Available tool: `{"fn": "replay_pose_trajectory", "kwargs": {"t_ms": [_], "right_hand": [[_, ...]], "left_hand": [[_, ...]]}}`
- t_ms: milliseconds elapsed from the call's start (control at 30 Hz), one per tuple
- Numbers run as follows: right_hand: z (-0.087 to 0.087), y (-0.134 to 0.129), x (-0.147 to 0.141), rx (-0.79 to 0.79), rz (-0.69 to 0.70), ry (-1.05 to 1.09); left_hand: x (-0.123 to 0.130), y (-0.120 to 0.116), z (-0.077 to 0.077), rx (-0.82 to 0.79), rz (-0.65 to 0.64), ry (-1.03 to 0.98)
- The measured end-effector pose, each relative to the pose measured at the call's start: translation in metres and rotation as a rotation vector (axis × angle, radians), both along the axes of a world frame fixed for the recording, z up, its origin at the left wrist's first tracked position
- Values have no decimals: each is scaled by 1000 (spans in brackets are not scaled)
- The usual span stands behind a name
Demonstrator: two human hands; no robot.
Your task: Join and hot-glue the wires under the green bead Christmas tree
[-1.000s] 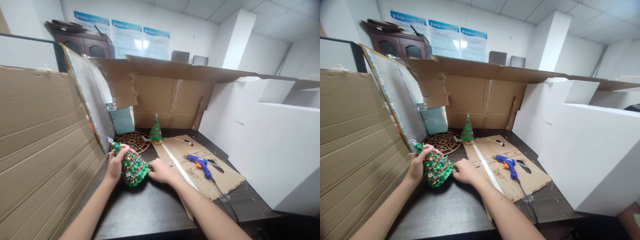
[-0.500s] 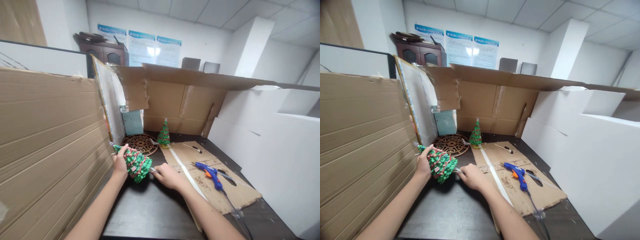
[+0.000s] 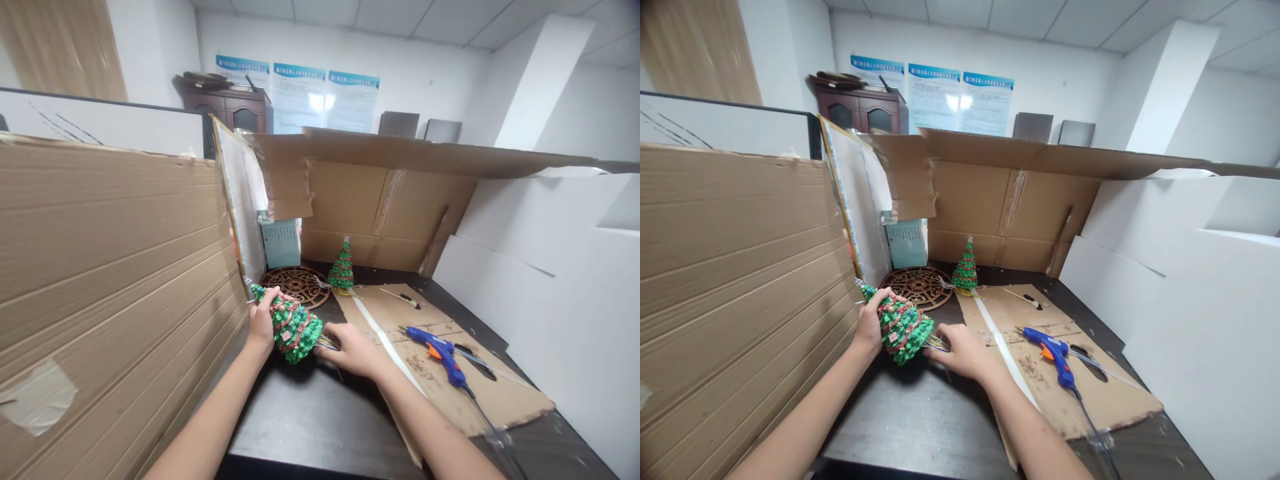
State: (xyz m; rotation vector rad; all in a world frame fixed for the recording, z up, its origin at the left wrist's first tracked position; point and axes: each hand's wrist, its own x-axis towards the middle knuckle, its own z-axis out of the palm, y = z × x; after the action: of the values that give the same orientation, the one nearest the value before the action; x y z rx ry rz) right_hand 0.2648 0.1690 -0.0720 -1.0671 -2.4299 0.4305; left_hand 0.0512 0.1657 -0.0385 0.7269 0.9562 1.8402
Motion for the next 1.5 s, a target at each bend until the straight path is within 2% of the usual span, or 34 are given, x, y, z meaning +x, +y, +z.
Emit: {"fn": "replay_pose_trajectory", "kwargs": {"t_ms": [133,267,500,667,1133,1367,1500], "right_hand": [[8,-4,-1,124,38,211],[5,-6,-5,191,75,254],[-4,-4,-13,144,66,210],[-3,-2,-11,130,36,203],[-1,-4,-7,88,84,130],[-3,-4,-9,-79,-52,332],[0,-5,-9,-87,-84,350]], "left_hand": [[-2,4,-3,-24,31,-34],[-6,8,-7,-46,74,-62],[-3,6,-4,-51,79,-64],[-3,8,-4,-56,84,-68],[-5,6,-7,-11,110,-35],[-5,7,-9,17,102,-21],[-3,6,-9,18,85,-21]]}}
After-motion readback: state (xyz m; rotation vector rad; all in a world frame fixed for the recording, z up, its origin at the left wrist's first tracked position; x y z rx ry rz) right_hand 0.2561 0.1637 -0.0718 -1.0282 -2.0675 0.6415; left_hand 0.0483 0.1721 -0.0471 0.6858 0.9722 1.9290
